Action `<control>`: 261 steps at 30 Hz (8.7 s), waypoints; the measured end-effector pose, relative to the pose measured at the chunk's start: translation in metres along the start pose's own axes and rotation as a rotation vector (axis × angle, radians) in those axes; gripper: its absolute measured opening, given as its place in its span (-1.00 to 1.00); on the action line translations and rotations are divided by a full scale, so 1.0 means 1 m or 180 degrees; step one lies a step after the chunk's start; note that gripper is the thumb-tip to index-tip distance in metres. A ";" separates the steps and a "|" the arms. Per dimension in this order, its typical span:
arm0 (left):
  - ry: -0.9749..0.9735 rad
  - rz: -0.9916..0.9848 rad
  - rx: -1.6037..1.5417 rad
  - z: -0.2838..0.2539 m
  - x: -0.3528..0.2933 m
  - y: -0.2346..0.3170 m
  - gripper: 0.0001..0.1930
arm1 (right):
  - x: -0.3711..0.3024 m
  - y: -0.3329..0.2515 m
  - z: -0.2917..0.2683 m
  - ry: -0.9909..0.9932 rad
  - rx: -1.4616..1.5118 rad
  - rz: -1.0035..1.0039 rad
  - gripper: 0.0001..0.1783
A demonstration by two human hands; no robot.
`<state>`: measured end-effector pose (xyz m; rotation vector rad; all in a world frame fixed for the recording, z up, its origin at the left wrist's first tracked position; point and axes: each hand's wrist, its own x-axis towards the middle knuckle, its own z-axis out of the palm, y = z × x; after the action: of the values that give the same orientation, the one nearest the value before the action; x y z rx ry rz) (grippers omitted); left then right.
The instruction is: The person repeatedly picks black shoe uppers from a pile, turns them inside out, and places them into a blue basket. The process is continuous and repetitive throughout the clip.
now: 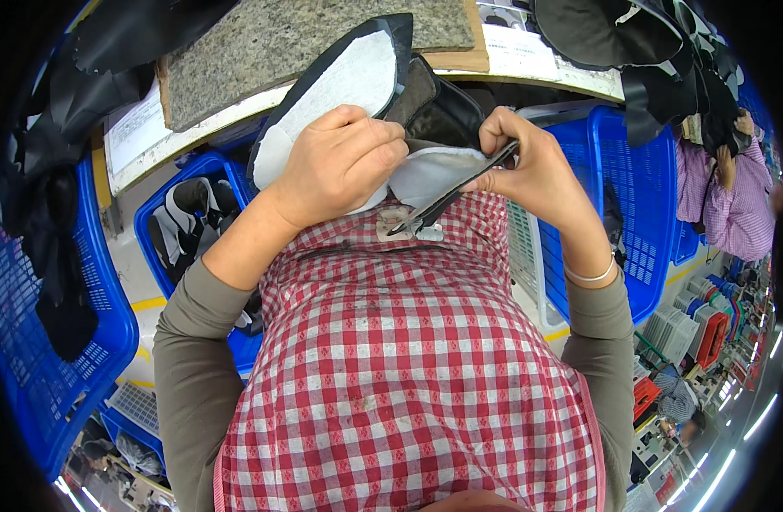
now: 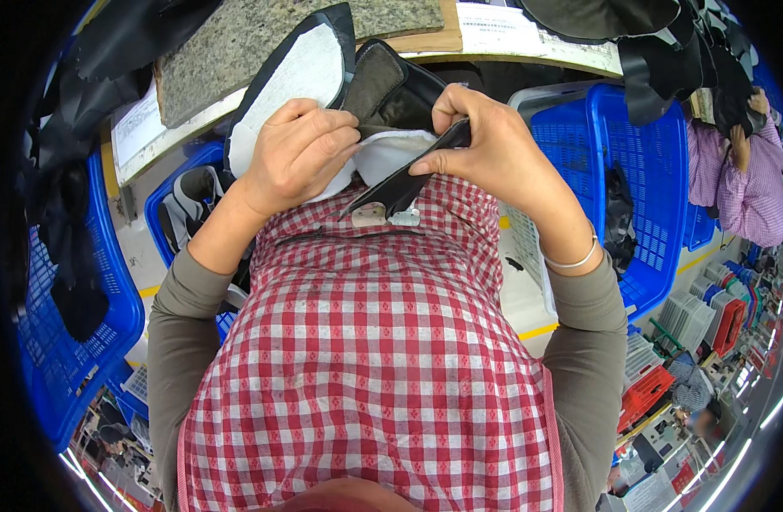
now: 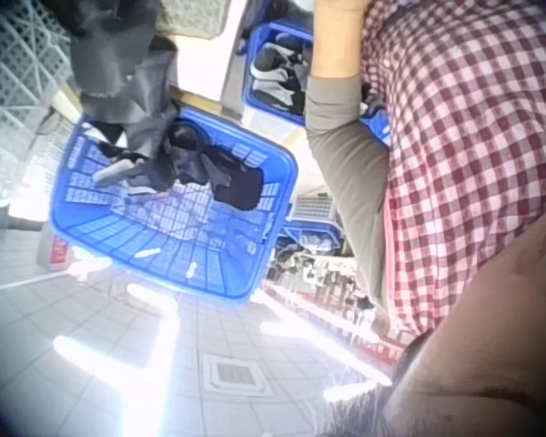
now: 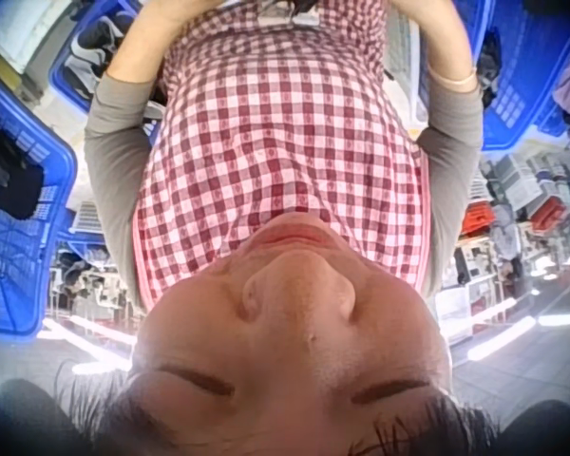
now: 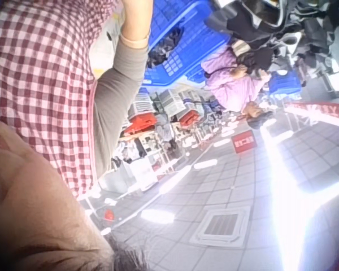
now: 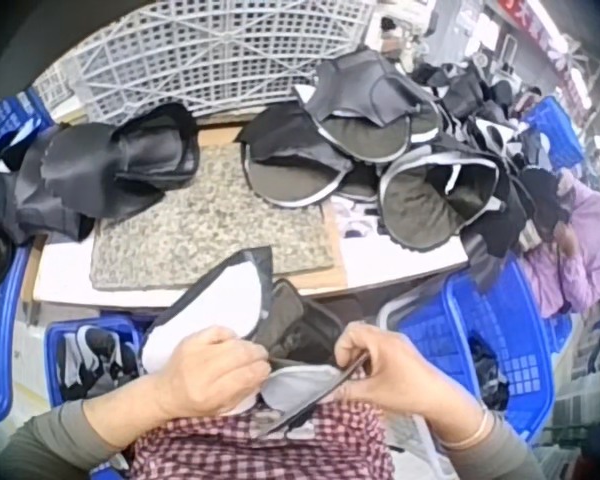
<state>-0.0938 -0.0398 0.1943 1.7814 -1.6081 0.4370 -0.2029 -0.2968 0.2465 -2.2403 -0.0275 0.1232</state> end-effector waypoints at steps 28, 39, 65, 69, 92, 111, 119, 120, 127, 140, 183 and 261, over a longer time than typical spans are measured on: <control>-0.0738 -0.0803 0.0053 -0.020 0.002 0.029 -0.65 | -0.020 -0.006 0.013 0.0003 -0.0212 -0.0551 -0.53; -0.0181 0.0022 0.0073 -0.064 0.012 0.057 -0.80 | -0.041 -0.027 0.022 0.1408 -0.0913 -0.2124 -0.52; -0.1298 -0.1807 -0.1226 -0.016 0.059 0.067 -0.02 | -0.059 0.073 0.014 -0.0475 0.1792 -0.0137 -0.71; -0.1316 -0.1968 -0.1169 -0.003 0.072 0.074 0.01 | -0.059 0.056 -0.028 -0.0742 0.0080 -0.0245 -0.65; -0.0326 -0.1156 -0.0112 -0.052 0.072 0.073 0.01 | -0.054 -0.009 0.029 0.0070 -0.0949 -0.0729 -0.73; -0.0837 -0.2162 -0.2778 -0.013 -0.012 0.007 -0.49 | -0.001 -0.019 0.055 0.0422 -0.2309 -0.1664 -0.88; 0.0029 -0.1606 -0.2009 0.012 0.002 0.021 -0.70 | 0.010 -0.027 0.043 0.0015 -0.2406 -0.1847 -0.90; 0.0122 -0.1605 -0.1868 0.013 0.006 0.022 -0.72 | 0.011 -0.027 0.042 0.0063 -0.2351 -0.1920 -0.90; -0.1309 -0.2600 -0.1843 0.050 0.009 -0.009 -0.71 | 0.001 -0.021 0.074 -0.0160 -0.2267 -0.2350 -0.87; 0.0282 -0.2296 -0.1699 -0.034 -0.028 0.050 -0.43 | 0.048 -0.037 0.056 -0.0067 -0.2116 -0.1645 -0.88; -0.0746 -0.2073 -0.1531 0.038 0.015 0.006 -0.90 | 0.019 -0.010 0.049 0.0007 -0.2337 -0.2014 -0.84; -0.0993 -0.3806 -0.3376 0.014 0.020 0.019 -0.73 | -0.010 0.001 0.015 0.0081 0.0370 0.0691 -0.45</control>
<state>-0.1112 -0.0638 0.2028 1.5570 -0.4386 -1.0749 -0.2146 -0.2860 0.2369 -2.1230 0.2317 0.2085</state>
